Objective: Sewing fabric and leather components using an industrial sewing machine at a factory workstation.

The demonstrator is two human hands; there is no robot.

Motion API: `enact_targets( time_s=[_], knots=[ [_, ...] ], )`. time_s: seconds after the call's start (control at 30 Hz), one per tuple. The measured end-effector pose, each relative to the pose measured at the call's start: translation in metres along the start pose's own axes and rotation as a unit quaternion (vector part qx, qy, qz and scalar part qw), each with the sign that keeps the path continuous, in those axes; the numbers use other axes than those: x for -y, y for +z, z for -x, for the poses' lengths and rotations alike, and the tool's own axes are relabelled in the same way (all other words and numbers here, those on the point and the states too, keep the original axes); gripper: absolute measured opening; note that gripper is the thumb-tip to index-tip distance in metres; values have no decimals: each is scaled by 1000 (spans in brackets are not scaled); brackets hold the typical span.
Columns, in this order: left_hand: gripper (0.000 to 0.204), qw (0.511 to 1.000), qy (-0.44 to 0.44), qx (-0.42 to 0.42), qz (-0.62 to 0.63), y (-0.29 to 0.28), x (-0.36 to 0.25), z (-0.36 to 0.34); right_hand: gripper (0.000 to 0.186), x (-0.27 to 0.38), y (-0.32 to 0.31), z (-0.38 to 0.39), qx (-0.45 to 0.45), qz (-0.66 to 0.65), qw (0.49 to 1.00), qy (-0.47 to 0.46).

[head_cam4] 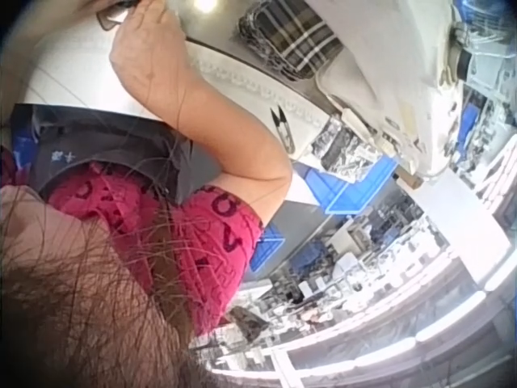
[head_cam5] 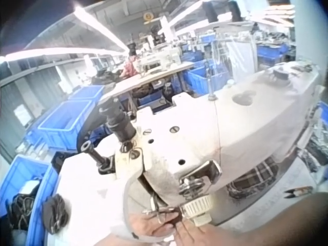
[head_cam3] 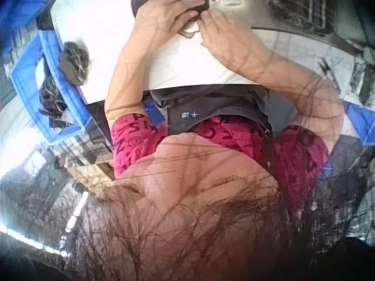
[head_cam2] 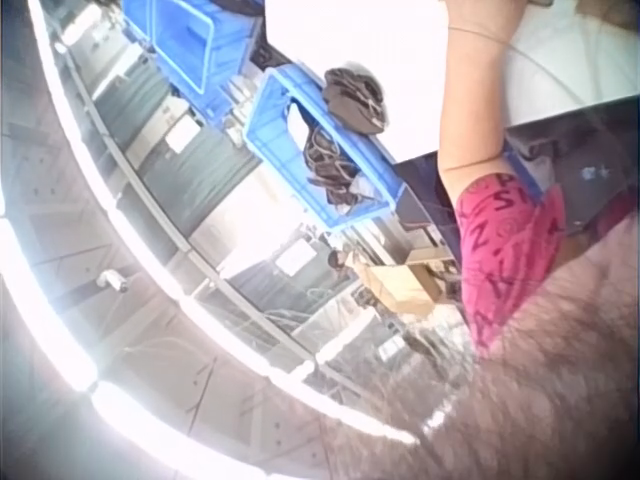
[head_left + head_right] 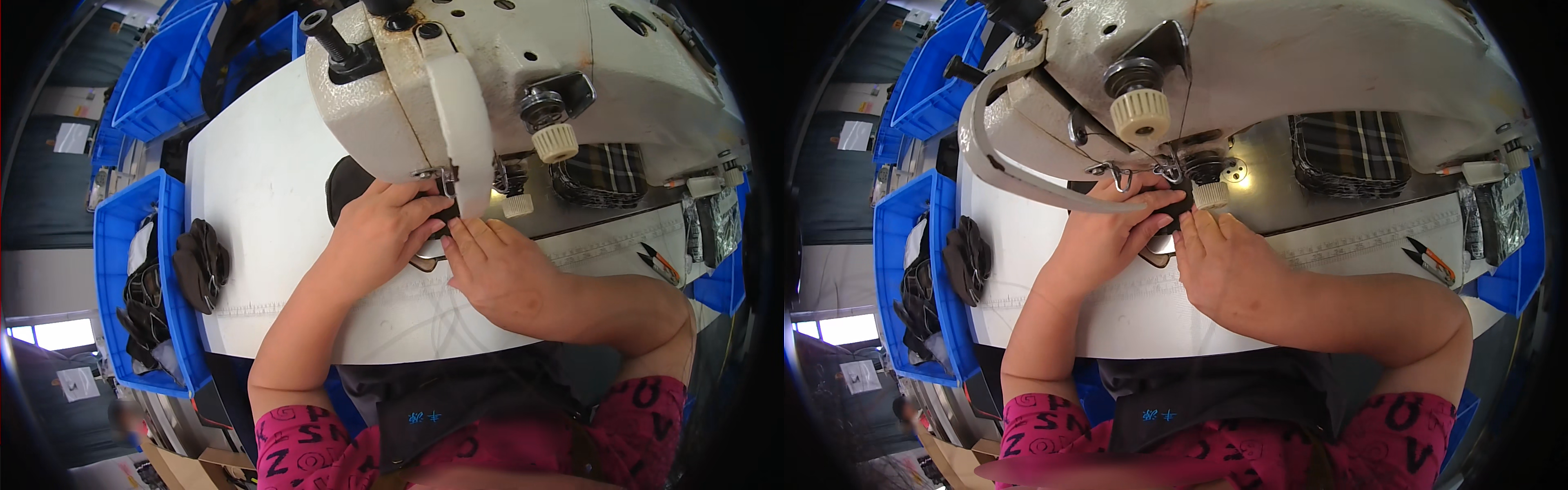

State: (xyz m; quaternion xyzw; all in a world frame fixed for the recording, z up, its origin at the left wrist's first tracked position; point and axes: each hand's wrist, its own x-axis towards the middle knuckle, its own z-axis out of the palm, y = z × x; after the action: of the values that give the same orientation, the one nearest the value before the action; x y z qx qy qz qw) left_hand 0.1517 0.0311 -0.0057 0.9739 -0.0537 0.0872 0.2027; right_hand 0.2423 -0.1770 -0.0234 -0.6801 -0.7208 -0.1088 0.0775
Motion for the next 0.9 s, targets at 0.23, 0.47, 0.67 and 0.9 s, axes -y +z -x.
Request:
enact_targets(
  time_s=[0.23,0.47,0.67,0.9],
  knots=[
    [27,999,-3,-45,-8,7,0,-3,42,-5,1,-2,27,23,999,-3],
    [27,996,-32,-58,-58,9,0,-6,43,-9,2,-5,6,-2,1000,14],
    [27,997,23,-76,-27,10,9,-9,43,-10,1,-5,10,7,1000,9],
    [22,992,28,-116,-39,27,18,-11,44,-12,3,-4,-4,-8,1000,-16]
  ],
)
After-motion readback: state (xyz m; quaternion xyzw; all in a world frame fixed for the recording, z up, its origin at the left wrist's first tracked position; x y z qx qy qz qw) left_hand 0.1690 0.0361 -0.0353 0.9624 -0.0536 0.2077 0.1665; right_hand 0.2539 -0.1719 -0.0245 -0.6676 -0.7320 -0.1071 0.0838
